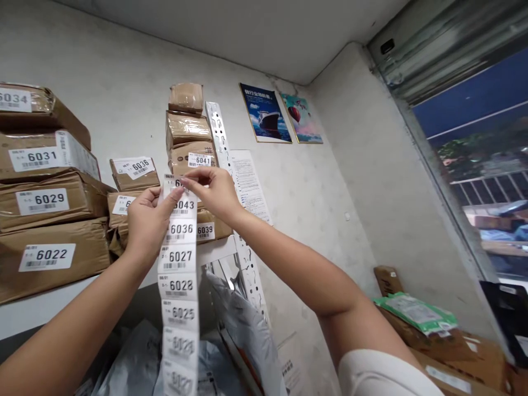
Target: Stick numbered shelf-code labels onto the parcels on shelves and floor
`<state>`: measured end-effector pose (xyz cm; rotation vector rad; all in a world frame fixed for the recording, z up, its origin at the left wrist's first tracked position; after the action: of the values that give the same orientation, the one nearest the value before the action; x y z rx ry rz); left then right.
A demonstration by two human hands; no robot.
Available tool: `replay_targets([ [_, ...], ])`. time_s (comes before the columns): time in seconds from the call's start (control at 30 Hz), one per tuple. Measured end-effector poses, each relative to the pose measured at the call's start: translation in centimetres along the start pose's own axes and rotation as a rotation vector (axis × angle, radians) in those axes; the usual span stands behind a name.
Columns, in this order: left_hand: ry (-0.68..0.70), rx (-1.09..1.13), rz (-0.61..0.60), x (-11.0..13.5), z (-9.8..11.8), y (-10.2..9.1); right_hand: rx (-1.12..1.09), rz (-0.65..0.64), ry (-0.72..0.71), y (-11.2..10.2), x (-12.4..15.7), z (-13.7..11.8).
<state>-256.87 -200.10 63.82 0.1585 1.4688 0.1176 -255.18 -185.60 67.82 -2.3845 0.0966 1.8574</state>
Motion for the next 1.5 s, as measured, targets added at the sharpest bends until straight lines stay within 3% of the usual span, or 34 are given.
replay_targets([
  [0.17, -0.174, 0.065, -0.136, -0.2, -0.6, 0.8, 0.281, 0.185, -0.219, -1.0, -9.2, -1.8],
  [0.27, -0.169, 0.041, -0.203, 0.0, -0.3, 0.9, 0.509, 0.280, -0.206, -2.1, -14.9, -1.5],
  [0.37, -0.158, 0.094, -0.230, 0.0, -0.1, 0.9, 0.705, 0.336, -0.175, -2.7, -17.3, -0.7],
  [0.47, -0.089, 0.080, -0.236, -0.5, 0.4, 0.4, 0.721, 0.420, -0.193, -3.0, -15.7, -1.3],
  [0.53, -0.035, 0.061, -0.221, -1.1, 0.9, -0.1, 0.610, 0.361, -0.203, -2.8, -13.0, -2.2],
  [0.67, 0.018, 0.015, -0.166, -2.5, 1.7, -0.8, 0.321, -0.180, -0.089, 0.0, -6.5, -2.9],
  [0.7, 0.025, -0.017, -0.155, -2.9, 1.7, -0.8, 0.249, -0.277, -0.048, 0.6, -4.9, -2.7],
  [0.77, 0.037, -0.082, -0.123, -3.6, 1.4, -0.7, 0.127, -0.318, 0.020, 1.0, -2.8, -2.2],
  [0.87, 0.047, -0.088, -0.031, -4.4, 0.8, -0.5, 0.053, -0.166, 0.045, 0.6, -2.3, -1.4],
  [0.93, 0.036, -0.021, 0.006, -4.4, 0.4, -0.2, 0.099, -0.061, -0.009, 0.3, -3.7, -1.5],
  [1.1, -0.057, 0.021, -0.123, -2.8, 0.8, 0.8, 0.432, 0.296, -0.175, -1.0, -12.9, -4.4],
  [1.17, -0.094, -0.019, -0.192, -1.7, 1.0, 0.9, 0.563, 0.436, -0.173, -1.9, -17.2, -5.6],
  [1.27, -0.138, -0.060, -0.246, -0.4, 1.0, 0.4, 0.642, 0.525, -0.117, -2.7, -21.3, -6.2],
  [1.5, -0.216, -0.097, -0.232, 1.7, 0.4, -2.6, 0.779, 0.781, -0.036, -1.2, -21.1, -5.9],
])
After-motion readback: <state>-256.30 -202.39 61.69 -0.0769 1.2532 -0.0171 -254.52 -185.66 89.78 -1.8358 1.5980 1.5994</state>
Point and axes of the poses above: each hand's wrist, its own x-axis away from the middle knuckle, its own y-axis out of the palm, z = x × y, the point moved 6 cm from there along -x, towards the middle knuckle, and after that the axes turned 12 degrees about y, right-handed, at the moved point
